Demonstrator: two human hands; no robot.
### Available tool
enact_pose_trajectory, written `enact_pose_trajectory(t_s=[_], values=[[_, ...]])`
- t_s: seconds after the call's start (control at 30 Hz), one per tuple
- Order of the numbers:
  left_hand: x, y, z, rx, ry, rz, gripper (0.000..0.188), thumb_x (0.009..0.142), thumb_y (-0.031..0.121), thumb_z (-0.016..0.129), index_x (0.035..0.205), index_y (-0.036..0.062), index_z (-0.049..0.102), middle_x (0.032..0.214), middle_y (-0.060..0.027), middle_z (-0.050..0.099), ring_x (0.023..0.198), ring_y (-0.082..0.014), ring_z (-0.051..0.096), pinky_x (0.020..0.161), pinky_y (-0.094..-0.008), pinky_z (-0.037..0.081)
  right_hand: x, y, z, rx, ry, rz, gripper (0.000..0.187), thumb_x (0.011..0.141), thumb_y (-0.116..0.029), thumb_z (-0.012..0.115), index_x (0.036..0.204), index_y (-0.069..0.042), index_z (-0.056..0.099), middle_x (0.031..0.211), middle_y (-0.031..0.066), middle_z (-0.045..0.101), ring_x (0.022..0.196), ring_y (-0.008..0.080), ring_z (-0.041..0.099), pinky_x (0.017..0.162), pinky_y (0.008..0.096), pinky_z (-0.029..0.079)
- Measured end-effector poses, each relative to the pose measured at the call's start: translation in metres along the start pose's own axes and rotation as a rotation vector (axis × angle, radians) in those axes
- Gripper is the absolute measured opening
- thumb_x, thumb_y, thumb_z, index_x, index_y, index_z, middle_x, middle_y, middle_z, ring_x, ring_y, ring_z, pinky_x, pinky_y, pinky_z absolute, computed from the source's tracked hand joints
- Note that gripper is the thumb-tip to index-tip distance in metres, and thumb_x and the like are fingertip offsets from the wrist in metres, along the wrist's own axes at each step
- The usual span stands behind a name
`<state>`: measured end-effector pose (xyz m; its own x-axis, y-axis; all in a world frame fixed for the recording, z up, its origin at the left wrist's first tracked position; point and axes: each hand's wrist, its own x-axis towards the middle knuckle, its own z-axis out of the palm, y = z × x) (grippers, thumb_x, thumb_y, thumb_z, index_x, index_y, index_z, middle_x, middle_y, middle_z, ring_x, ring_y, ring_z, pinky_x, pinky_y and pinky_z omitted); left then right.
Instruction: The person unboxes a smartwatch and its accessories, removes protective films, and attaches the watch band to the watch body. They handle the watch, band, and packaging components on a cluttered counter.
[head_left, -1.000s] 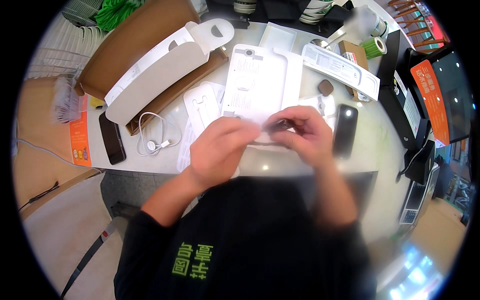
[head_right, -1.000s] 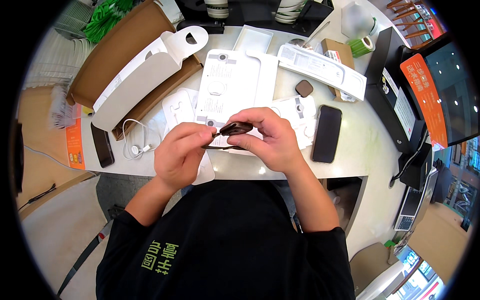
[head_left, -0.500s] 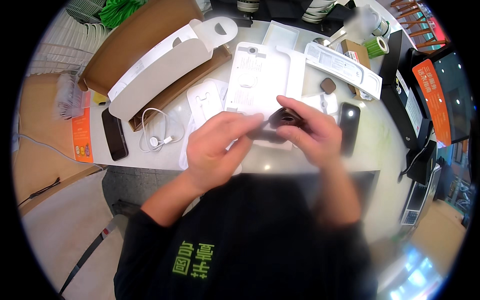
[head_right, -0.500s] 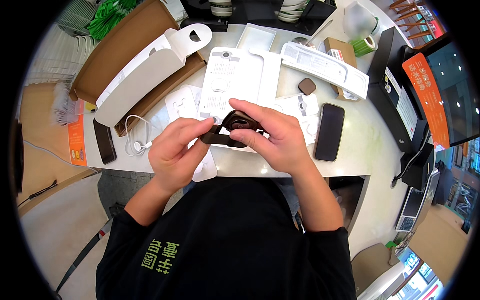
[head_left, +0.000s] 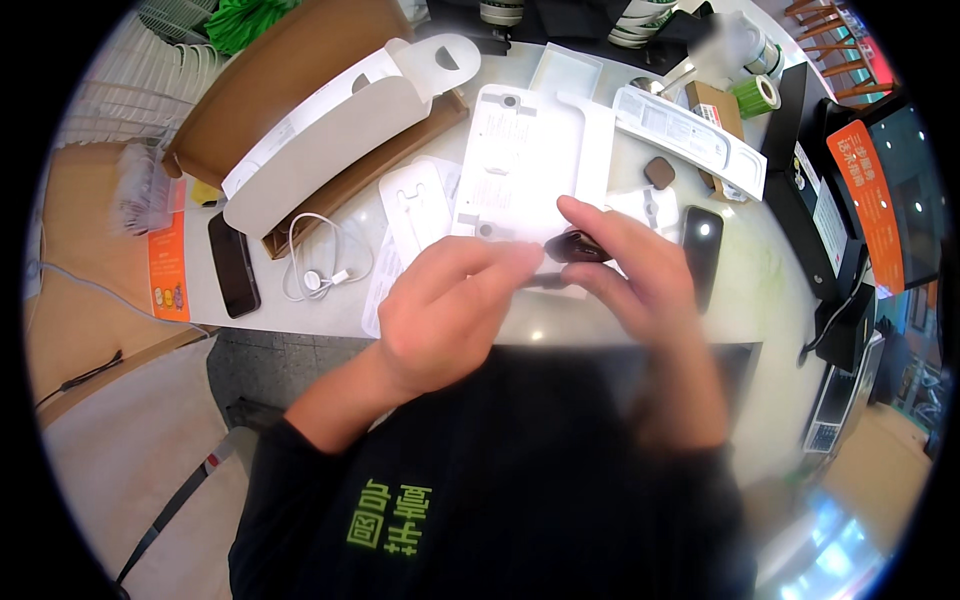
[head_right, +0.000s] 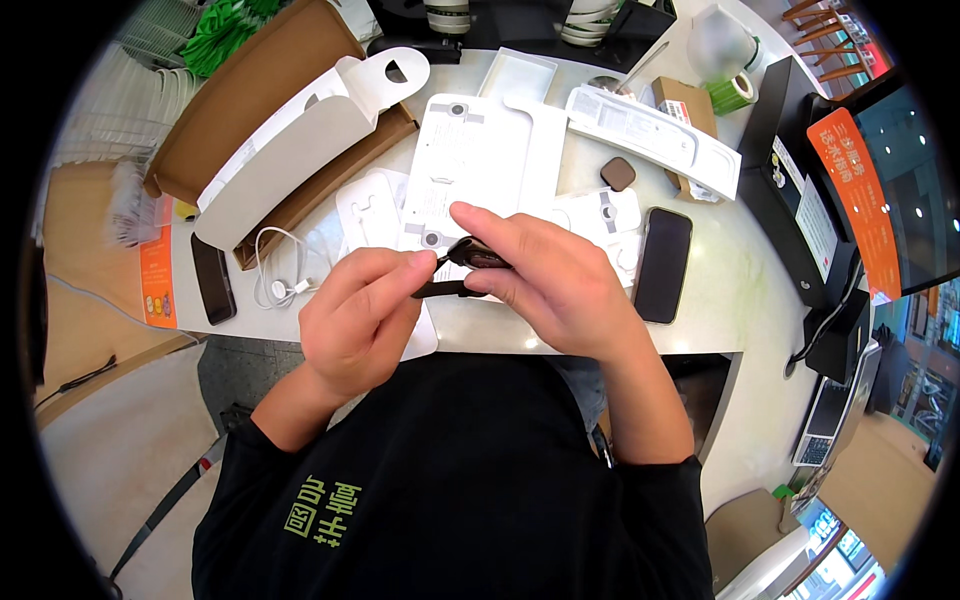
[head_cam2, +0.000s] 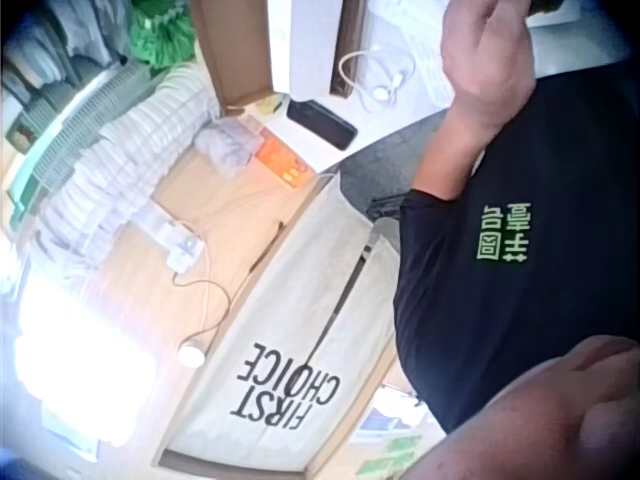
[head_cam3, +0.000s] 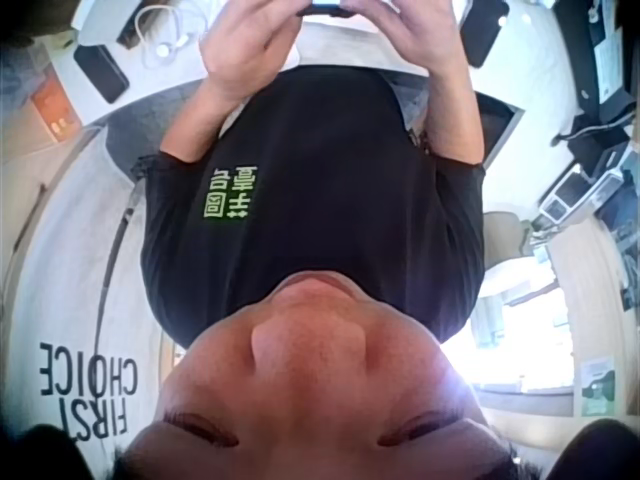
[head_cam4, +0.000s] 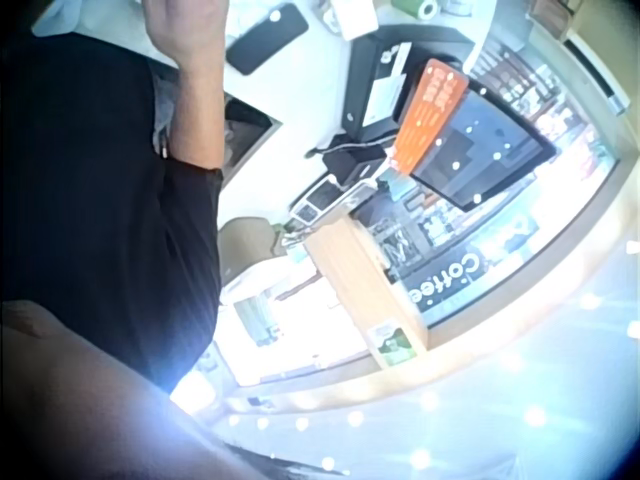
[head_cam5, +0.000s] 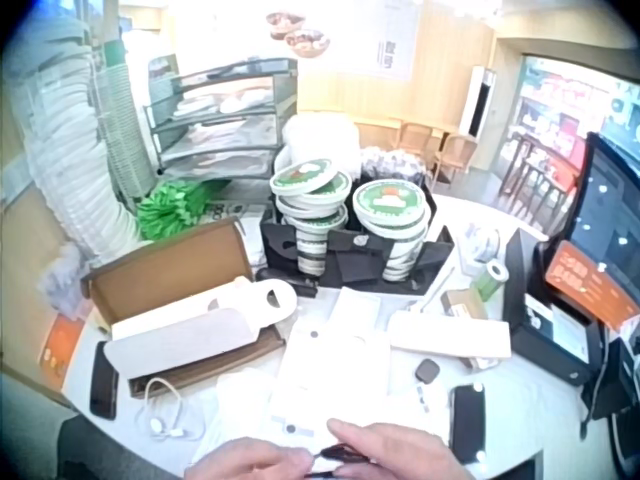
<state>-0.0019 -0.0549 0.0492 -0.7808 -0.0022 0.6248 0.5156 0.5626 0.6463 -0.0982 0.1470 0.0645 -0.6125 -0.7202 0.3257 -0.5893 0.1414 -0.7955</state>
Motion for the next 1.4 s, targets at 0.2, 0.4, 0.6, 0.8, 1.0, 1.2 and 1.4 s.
enact_pose_trajectory(t_s=[0.2, 0.4, 0.6, 0.8, 1.0, 1.2, 1.4], values=[[-0.006, -0.005, 0.002, 0.096, 0.050, 0.207, 0.043, 0.075, -0.020, 0.064, 0.116, -0.0090, 0.062, 0.096, -0.0190, 0.069, 0.080, -0.0297, 0.068, 0.067, -0.0354, 0.056, -0.004, 0.000, 0.005, 0.116, 0.004, -0.012, 0.050, 0.082, 0.002, 0.075, 0.130, -0.003, 0.062, 0.100, 0.0125, 0.068, 0.084, 0.0261, 0.066, 0.073, 0.0324, 0.054], [-0.007, -0.004, 0.000, 0.153, 0.045, 0.315, 0.039, 0.076, -0.020, 0.066, 0.113, -0.0087, 0.060, 0.101, -0.0230, 0.068, 0.083, -0.0327, 0.069, 0.071, -0.0384, 0.060, -0.007, 0.001, 0.011, 0.195, 0.007, 0.000, 0.039, 0.087, 0.003, 0.070, 0.124, -0.004, 0.061, 0.105, 0.0130, 0.065, 0.093, 0.0272, 0.064, 0.080, 0.0335, 0.053], [-0.006, -0.001, -0.003, 0.173, 0.053, 0.338, 0.033, 0.076, -0.019, 0.066, 0.108, -0.0093, 0.060, 0.102, -0.0240, 0.067, 0.083, -0.0334, 0.069, 0.070, -0.0391, 0.061, -0.009, 0.001, 0.012, 0.281, -0.039, -0.047, 0.037, 0.089, 0.005, 0.066, 0.124, -0.002, 0.055, 0.107, 0.0157, 0.060, 0.093, 0.0299, 0.061, 0.083, 0.0359, 0.052], [-0.006, -0.001, -0.004, 0.160, 0.066, 0.375, 0.032, 0.076, -0.019, 0.066, 0.107, -0.0104, 0.059, 0.104, -0.0248, 0.066, 0.084, -0.0349, 0.069, 0.070, -0.0405, 0.062, -0.004, -0.006, 0.009, 0.185, -0.042, -0.117, 0.039, 0.088, 0.005, 0.067, 0.124, -0.002, 0.055, 0.106, 0.0158, 0.060, 0.093, 0.0309, 0.061, 0.082, 0.0362, 0.052], [-0.006, 0.000, -0.004, 0.161, 0.078, 0.399, 0.032, 0.076, -0.018, 0.066, 0.106, -0.0105, 0.059, 0.103, -0.0248, 0.066, 0.084, -0.0347, 0.069, 0.070, -0.0403, 0.062, -0.001, -0.010, 0.008, 0.172, -0.059, -0.120, 0.038, 0.087, 0.004, 0.068, 0.123, -0.001, 0.055, 0.104, 0.0162, 0.060, 0.092, 0.0310, 0.061, 0.080, 0.0366, 0.052], [-0.006, -0.001, -0.003, 0.169, 0.078, 0.413, 0.028, 0.078, -0.017, 0.065, 0.104, -0.0105, 0.060, 0.100, -0.0242, 0.067, 0.081, -0.0344, 0.069, 0.068, -0.0401, 0.062, -0.004, -0.012, 0.007, 0.146, -0.088, -0.052, 0.037, 0.086, 0.004, 0.069, 0.121, -0.001, 0.055, 0.103, 0.0157, 0.060, 0.091, 0.0315, 0.061, 0.077, 0.0369, 0.052], [-0.005, -0.001, -0.005, 0.177, 0.043, 0.481, 0.023, 0.081, -0.010, 0.066, 0.102, -0.0101, 0.060, 0.103, -0.0244, 0.065, 0.082, -0.0352, 0.069, 0.068, -0.0416, 0.062, -0.003, -0.010, 0.006, 0.107, -0.084, -0.128, 0.044, 0.081, 0.006, 0.072, 0.122, -0.003, 0.056, 0.104, 0.0159, 0.060, 0.094, 0.0321, 0.061, 0.078, 0.0367, 0.053]])
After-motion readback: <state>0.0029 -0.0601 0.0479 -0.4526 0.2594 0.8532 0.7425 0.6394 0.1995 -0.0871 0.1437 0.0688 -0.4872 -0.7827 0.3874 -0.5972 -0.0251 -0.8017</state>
